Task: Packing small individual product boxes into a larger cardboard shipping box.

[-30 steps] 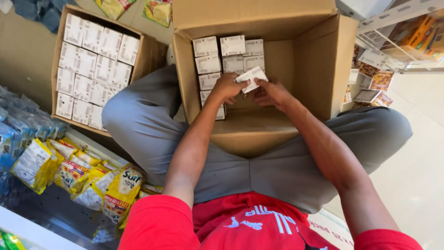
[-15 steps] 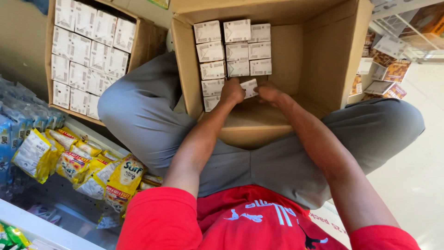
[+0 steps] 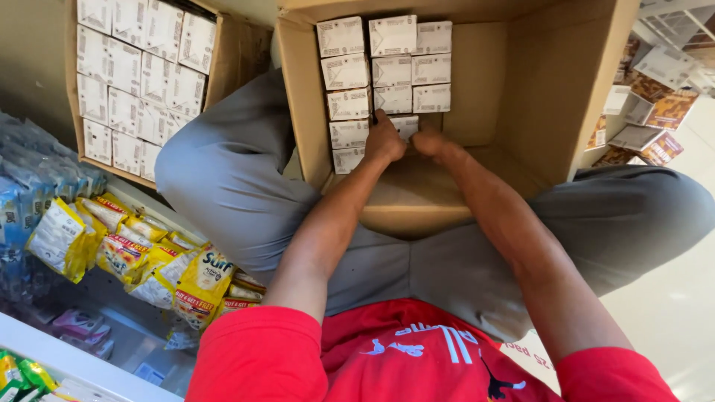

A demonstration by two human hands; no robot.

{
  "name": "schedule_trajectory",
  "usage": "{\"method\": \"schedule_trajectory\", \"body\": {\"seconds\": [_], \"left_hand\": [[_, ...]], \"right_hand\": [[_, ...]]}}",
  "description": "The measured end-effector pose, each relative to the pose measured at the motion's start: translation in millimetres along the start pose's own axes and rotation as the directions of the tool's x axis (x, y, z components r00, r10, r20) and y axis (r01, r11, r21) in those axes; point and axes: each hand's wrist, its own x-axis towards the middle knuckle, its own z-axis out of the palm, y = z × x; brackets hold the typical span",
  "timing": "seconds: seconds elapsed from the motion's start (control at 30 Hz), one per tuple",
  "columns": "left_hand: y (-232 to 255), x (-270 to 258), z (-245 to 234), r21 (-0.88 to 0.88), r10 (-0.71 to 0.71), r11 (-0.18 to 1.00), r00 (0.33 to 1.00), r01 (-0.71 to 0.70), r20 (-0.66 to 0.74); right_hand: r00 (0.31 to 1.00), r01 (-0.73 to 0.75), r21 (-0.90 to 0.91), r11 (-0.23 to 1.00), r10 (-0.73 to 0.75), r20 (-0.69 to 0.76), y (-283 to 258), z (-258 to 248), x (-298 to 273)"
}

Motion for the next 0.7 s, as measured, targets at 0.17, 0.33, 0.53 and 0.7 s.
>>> {"method": "schedule_trajectory", "body": {"seconds": [0.17,0.33,0.53,0.7], "left_hand": [[-18.9,22.1,23.4,0.032,0.016,0.999,0.999,-0.015,-0.041],[-18.9,25.0,21.5,0.026,-0.053,0.998,0.996,0.051,0.078],[-26.3,26.2,30.7,0.065,0.008,0.998,0.996,-0.013,0.084],[-22.4,23.8,39.3,0.083,0.035,0.996,0.996,-0.042,0.083]], "right_hand": [[0.99,-0.136,0.05,0.989,0.134,0.039,-15.3,2.9,-12.6],[0.992,-0.035,0.19,0.981,0.011,0.127,8.7,1.2,8.5],[0.996,-0.005,0.256,0.967,-0.018,0.086,28.8,1.6,23.9],[0.997,-0.018,0.326,0.945,-0.01,0.082,33.3,1.0,31.7]]}}
